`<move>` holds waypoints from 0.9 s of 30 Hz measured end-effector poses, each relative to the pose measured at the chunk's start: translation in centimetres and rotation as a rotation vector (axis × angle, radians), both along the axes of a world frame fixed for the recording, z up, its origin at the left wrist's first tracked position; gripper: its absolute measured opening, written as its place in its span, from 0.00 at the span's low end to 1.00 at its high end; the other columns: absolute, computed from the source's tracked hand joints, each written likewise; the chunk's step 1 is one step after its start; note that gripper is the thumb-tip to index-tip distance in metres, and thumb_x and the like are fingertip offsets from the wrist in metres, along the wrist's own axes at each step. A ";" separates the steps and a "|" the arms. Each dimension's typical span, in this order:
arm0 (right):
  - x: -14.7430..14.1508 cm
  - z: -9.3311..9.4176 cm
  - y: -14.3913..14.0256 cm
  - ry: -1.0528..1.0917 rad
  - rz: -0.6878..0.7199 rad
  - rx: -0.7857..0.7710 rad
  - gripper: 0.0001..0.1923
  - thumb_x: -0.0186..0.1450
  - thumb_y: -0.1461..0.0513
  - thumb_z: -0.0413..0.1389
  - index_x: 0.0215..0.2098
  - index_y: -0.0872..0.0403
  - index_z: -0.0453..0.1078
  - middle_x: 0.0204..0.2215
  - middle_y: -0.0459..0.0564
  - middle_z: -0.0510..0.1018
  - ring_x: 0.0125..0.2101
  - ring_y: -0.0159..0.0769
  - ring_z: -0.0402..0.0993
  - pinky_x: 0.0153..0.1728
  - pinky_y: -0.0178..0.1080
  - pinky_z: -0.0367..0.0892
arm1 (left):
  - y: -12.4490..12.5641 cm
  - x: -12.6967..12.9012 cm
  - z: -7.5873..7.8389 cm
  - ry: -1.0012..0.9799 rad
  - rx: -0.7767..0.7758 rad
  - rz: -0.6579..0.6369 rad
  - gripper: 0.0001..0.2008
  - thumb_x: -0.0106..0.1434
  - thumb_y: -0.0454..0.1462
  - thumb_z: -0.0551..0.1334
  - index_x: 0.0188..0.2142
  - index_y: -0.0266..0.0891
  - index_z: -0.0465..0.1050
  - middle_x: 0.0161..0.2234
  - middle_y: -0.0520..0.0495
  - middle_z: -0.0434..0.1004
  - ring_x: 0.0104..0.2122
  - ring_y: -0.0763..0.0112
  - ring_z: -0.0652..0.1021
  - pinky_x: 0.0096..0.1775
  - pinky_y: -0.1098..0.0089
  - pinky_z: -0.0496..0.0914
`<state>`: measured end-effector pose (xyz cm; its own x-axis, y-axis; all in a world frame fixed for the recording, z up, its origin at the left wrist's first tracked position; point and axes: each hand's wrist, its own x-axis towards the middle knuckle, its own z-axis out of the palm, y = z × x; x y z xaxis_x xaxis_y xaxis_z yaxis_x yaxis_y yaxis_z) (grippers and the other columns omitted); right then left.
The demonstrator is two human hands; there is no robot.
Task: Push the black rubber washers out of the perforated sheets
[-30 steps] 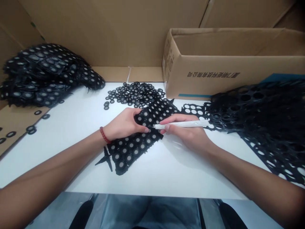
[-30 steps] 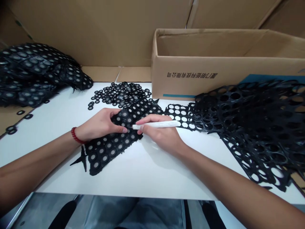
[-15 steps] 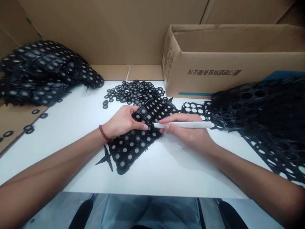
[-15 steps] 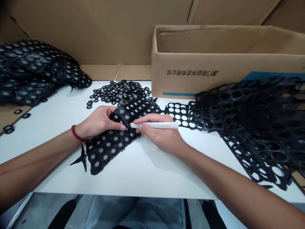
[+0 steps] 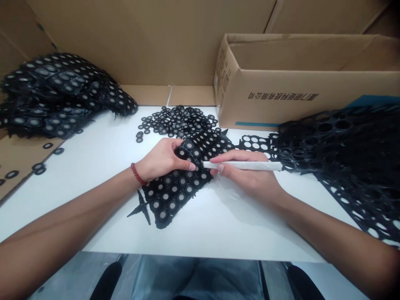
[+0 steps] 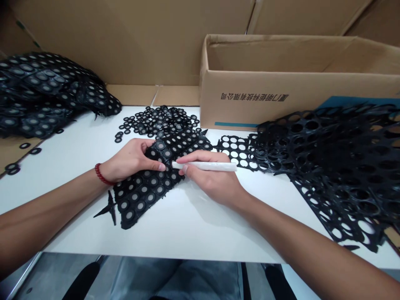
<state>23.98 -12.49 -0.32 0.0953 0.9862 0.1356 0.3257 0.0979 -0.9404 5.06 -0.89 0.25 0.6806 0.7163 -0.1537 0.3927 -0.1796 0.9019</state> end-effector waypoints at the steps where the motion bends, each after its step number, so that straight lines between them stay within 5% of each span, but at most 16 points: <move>1: 0.0 0.0 0.0 -0.003 0.001 0.001 0.07 0.58 0.65 0.58 0.34 0.53 0.77 0.28 0.46 0.82 0.31 0.35 0.79 0.33 0.35 0.71 | 0.0 0.0 0.0 -0.001 -0.001 0.003 0.15 0.43 0.40 0.71 0.28 0.35 0.72 0.29 0.51 0.76 0.29 0.70 0.75 0.33 0.70 0.69; 19: -0.6 0.5 -0.6 -0.178 0.035 -0.014 0.07 0.57 0.64 0.58 0.32 0.49 0.78 0.31 0.44 0.82 0.30 0.35 0.78 0.31 0.35 0.71 | -0.5 0.1 -0.5 -0.108 -0.109 0.057 0.13 0.41 0.34 0.71 0.23 0.35 0.68 0.22 0.55 0.71 0.22 0.76 0.70 0.26 0.74 0.66; 27: 0.8 -0.3 0.4 0.276 0.067 -0.168 0.06 0.57 0.63 0.58 0.32 0.53 0.76 0.25 0.48 0.81 0.27 0.34 0.76 0.29 0.35 0.68 | 0.5 -0.4 1.1 0.044 -0.096 -0.140 0.14 0.42 0.36 0.70 0.29 0.38 0.69 0.28 0.53 0.76 0.27 0.71 0.74 0.30 0.72 0.67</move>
<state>24.81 -12.06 -0.61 0.0399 0.9979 -0.0511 0.0542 -0.0532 -0.9971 4.66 -0.37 1.36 0.7641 0.5955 -0.2483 0.4091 -0.1497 0.9001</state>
